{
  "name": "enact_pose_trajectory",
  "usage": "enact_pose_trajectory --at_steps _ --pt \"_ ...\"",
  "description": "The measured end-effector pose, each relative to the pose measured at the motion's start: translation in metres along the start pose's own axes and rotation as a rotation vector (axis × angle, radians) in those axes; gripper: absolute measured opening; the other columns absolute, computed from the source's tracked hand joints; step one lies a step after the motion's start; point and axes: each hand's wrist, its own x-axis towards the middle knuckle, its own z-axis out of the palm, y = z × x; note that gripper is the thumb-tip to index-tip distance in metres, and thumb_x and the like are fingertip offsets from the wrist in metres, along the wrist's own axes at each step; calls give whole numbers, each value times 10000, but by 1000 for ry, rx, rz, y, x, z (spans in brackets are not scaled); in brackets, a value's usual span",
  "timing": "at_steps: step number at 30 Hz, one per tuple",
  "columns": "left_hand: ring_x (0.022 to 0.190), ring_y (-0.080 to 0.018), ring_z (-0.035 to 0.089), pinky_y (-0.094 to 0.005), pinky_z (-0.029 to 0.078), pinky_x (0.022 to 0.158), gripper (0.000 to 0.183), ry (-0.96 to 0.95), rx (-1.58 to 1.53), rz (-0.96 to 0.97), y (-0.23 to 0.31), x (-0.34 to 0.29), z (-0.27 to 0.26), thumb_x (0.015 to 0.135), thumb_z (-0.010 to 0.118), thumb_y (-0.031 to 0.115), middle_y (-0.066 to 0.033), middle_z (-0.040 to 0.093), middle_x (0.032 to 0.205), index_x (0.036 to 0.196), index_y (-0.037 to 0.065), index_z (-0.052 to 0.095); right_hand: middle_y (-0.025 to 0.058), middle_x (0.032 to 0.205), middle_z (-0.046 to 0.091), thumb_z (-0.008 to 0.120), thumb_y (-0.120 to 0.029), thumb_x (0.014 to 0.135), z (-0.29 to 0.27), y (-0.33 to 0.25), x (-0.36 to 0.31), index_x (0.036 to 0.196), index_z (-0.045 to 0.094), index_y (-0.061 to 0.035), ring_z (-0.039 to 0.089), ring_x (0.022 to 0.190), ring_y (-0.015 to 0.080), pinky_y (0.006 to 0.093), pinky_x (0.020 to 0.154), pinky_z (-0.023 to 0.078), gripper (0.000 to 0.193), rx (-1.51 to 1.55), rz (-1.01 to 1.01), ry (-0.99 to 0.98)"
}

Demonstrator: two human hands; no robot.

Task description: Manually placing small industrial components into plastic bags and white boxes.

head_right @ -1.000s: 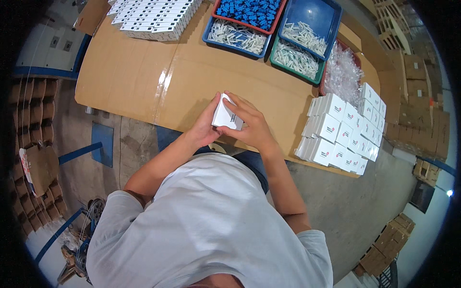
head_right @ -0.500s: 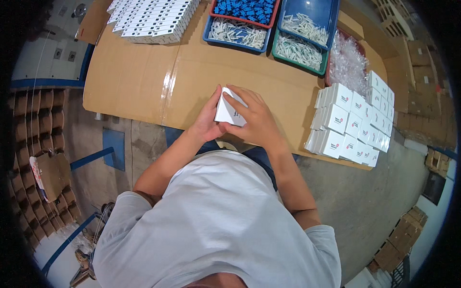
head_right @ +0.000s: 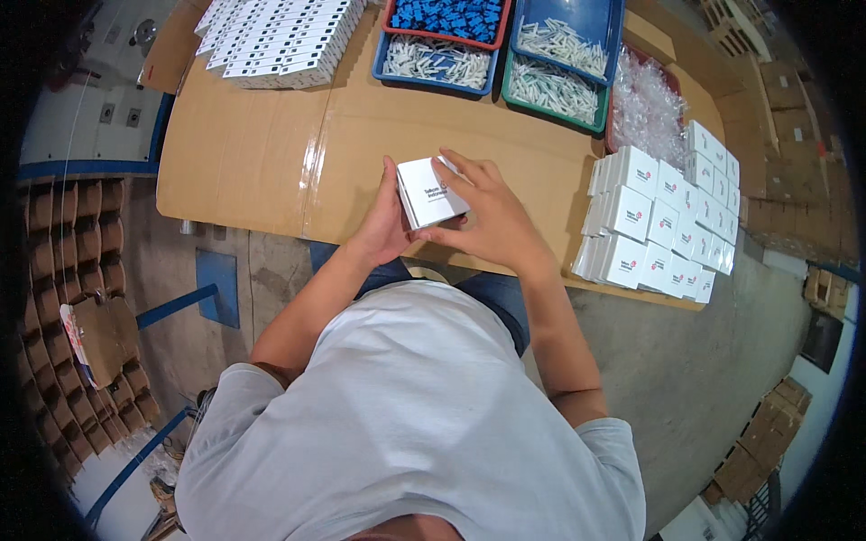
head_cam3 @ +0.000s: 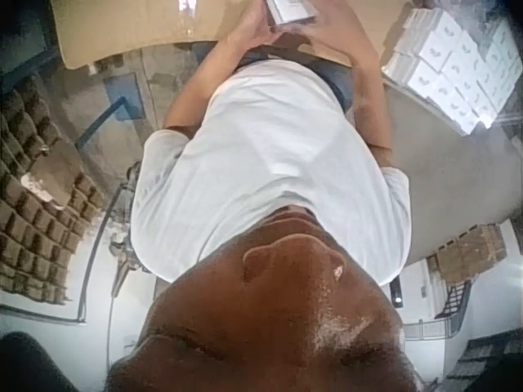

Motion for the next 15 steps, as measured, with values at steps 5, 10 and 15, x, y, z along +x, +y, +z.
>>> enact_pose_trajectory --at_steps 5,10,15 --pt "1123 -261 683 -362 595 880 873 213 26 23 -13 8 8 957 208 806 -114 638 1280 1447 131 464 114 1477 543 904 -279 687 5 10 -3 1368 621 -75 541 1286 334 416 1058 469 765 28 -111 48" --pt "1198 -243 643 -398 561 965 873 250 -44 15 -21 12 8 959 211 803 -107 635 1292 1445 125 468 112 1384 610 906 -197 690 13 18 -4 1255 703 -87 610 1199 296 367 950 524 610 81 -205 109" --pt "1184 -255 646 -407 559 968 855 220 -112 -18 -19 11 12 964 222 796 -112 636 1280 1438 130 470 113 1290 630 904 -195 688 3 25 -1 1215 726 -102 607 1167 297 398 970 524 565 150 -168 132"
